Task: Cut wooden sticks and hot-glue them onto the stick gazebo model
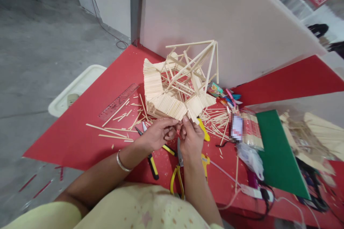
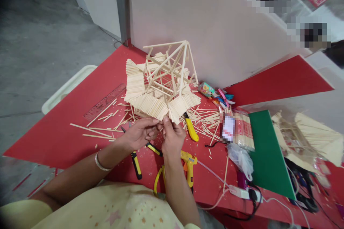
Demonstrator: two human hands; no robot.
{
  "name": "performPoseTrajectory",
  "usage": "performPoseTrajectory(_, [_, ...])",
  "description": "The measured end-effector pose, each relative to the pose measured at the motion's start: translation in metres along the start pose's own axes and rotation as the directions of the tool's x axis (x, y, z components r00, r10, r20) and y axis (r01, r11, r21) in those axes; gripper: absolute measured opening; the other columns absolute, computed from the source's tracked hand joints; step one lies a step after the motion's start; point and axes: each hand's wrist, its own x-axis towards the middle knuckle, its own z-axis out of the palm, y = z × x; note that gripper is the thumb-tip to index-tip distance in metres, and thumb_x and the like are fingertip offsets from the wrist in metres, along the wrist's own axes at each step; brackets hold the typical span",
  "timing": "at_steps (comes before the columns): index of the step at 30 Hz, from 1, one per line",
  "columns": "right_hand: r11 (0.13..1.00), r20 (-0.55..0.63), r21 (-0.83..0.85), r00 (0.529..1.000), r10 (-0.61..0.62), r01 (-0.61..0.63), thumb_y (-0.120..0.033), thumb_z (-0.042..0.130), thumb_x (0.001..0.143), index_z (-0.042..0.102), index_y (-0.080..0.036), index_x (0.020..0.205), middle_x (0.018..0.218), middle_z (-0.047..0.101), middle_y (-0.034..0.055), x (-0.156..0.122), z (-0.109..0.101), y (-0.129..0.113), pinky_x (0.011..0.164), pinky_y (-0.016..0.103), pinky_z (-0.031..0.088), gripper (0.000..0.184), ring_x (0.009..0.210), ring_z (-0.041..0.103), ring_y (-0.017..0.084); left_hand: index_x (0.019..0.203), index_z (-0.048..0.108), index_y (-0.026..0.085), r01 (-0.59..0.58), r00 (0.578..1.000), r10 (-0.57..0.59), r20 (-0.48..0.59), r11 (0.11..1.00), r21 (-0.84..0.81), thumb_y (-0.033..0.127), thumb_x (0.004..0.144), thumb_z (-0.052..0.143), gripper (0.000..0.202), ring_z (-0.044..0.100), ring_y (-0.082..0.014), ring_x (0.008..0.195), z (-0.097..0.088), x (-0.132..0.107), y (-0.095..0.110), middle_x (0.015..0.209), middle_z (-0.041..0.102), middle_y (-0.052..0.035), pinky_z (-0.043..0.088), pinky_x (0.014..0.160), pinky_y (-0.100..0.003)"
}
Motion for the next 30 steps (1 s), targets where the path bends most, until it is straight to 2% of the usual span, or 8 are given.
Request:
performPoseTrajectory(13, [0.998,-0.004,0.057,1.0,0.005,-0.005,-0.041,0.078,0.068,0.054,-0.018,0.061,0.046,0.044,-0.0091,0.001,0.001,0.001,0.041,0.021,0.018,0.035,0.041,0.033,0.004,0.072,0.068,0.009,-0.005,1.0,0.005,0.019,1.0,-0.006,0.026,0.077,0.068,0.017,0.038,-0.0031,0.046,-0.001,0.0,0.0,0.068,0.058,-0.003,0.021,0.041,-0.018])
performPoseTrajectory(19, [0.996,0.003,-0.047,0.998,-0.07,0.07,-0.044,0.072,0.076,0.056,-0.018,0.062,0.05,0.045,-0.0075,-0.008,-0.002,-0.001,0.044,0.022,0.026,0.034,0.045,0.036,0.005,0.074,0.068,0.009,0.007,1.0,-0.007,0.02,1.0,-0.013,0.026,0.076,0.069,0.018,0.038,-0.0034,0.047,-0.002,0.001,-0.001,0.07,0.06,-0.0039,0.02,0.041,-0.019])
performPoseTrajectory(21, [0.982,0.028,-0.135,0.991,-0.129,0.131,-0.044,0.066,0.082,0.063,-0.017,0.071,0.053,0.046,-0.0066,-0.011,-0.005,0.0,0.047,0.022,0.031,0.03,0.048,0.038,0.006,0.075,0.068,0.009,0.012,1.0,-0.012,0.009,0.999,-0.03,0.026,0.075,0.07,0.017,0.038,-0.003,0.047,-0.002,0.001,-0.002,0.073,0.06,-0.0035,0.021,0.041,-0.018])
performPoseTrajectory(23, [0.962,0.041,-0.206,0.984,-0.172,0.177,-0.043,0.063,0.084,0.07,-0.016,0.089,0.059,0.052,-0.0046,-0.014,-0.008,0.001,0.05,0.023,0.035,0.029,0.051,0.041,0.008,0.076,0.068,0.009,0.017,1.0,-0.017,-0.001,0.999,-0.046,0.026,0.074,0.071,0.017,0.038,-0.0027,0.047,-0.003,0.001,-0.003,0.074,0.061,-0.0027,0.021,0.041,-0.018])
performPoseTrajectory(26, [0.939,0.045,-0.267,0.977,-0.21,0.215,-0.043,0.061,0.086,0.068,-0.016,0.115,0.072,0.063,0.0009,-0.017,-0.012,0.005,0.051,0.025,0.039,0.041,0.054,0.044,0.009,0.075,0.067,0.01,0.017,1.0,-0.017,0.003,0.998,-0.058,0.027,0.074,0.072,0.018,0.039,-0.0026,0.047,-0.003,0.001,-0.003,0.072,0.061,-0.0018,0.023,0.041,-0.018])
performPoseTrajectory(30, [0.904,0.047,-0.343,0.966,-0.254,0.254,-0.044,0.058,0.087,0.066,-0.017,0.123,0.089,0.07,0.0074,-0.018,-0.015,0.009,0.054,0.027,0.044,0.045,0.058,0.05,0.011,0.074,0.066,0.01,0.007,1.0,-0.006,0.013,0.999,-0.043,0.028,0.074,0.074,0.02,0.04,-0.0023,0.046,-0.003,0.001,-0.004,0.068,0.06,-0.0008,0.022,0.041,-0.017])
